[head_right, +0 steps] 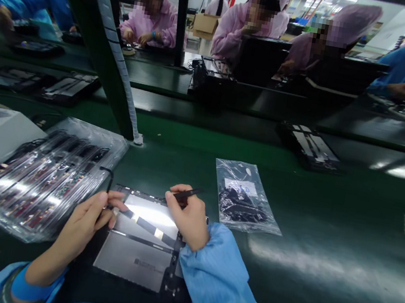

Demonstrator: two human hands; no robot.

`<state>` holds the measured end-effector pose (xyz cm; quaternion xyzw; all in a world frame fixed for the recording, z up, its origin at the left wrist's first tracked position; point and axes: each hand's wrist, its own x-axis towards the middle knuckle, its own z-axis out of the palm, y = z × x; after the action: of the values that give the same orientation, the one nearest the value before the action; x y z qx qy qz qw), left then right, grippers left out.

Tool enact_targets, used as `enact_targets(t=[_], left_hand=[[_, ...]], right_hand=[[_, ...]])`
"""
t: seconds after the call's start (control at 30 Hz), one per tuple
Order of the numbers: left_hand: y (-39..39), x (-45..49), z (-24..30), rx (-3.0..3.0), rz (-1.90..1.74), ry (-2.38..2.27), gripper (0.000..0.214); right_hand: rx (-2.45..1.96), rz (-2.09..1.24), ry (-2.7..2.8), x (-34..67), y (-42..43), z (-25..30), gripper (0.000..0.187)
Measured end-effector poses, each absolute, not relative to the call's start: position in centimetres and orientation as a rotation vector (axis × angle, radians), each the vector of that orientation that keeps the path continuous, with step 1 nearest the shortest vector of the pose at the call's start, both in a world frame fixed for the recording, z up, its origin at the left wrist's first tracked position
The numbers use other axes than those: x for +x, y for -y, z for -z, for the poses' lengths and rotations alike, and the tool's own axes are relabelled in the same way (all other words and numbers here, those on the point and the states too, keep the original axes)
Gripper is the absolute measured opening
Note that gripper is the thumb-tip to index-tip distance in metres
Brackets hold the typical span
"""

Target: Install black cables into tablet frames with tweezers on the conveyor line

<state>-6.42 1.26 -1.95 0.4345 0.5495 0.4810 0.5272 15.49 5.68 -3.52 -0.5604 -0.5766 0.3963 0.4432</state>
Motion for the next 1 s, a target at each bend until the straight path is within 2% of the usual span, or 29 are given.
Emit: enact_targets(t=[0.13,0.23,0.4,0.47,0.57,0.67,1.0], left_hand=[[-0.5,-5.7,1.6,1.069,-1.099,-1.278,0.055],[0.1,-4.4,1.5,1.091,-1.053,-1.191,0.052],[0.8,-2.4,1.7,1.324,-0.946,-1.099,0.048],[0.7,-2.4,1.8,1.536,-1.051,-1.19,0.038],[0.4,-2.9,1.6,1.868,-1.373,-1.325,0.013],[-0.1,-3.7,1.4,2.021,-1.492,-1.403,0.009],[0.1,-4.1,1.3,2.01,-1.377,-1.396,0.007]], right_hand=[[-1.15,-1.046,1.275,15.6,-4.8,2.0,0.026],[-1.192,-1.111,1.397,14.5,-3.7,0.3,0.022],[-1.215,-1.364,1.346,11.6,-2.2,-0.5,0.037],[-1.219,-1.167,1.384,11.2,-1.8,-0.2,0.033],[-1.127,-0.638,1.614,11.1,-1.0,0.2,0.02],[-1.037,-0.321,1.858,11.0,-0.1,0.3,0.019],[-0.975,-0.117,2.123,11.3,0.6,0.7,0.02]])
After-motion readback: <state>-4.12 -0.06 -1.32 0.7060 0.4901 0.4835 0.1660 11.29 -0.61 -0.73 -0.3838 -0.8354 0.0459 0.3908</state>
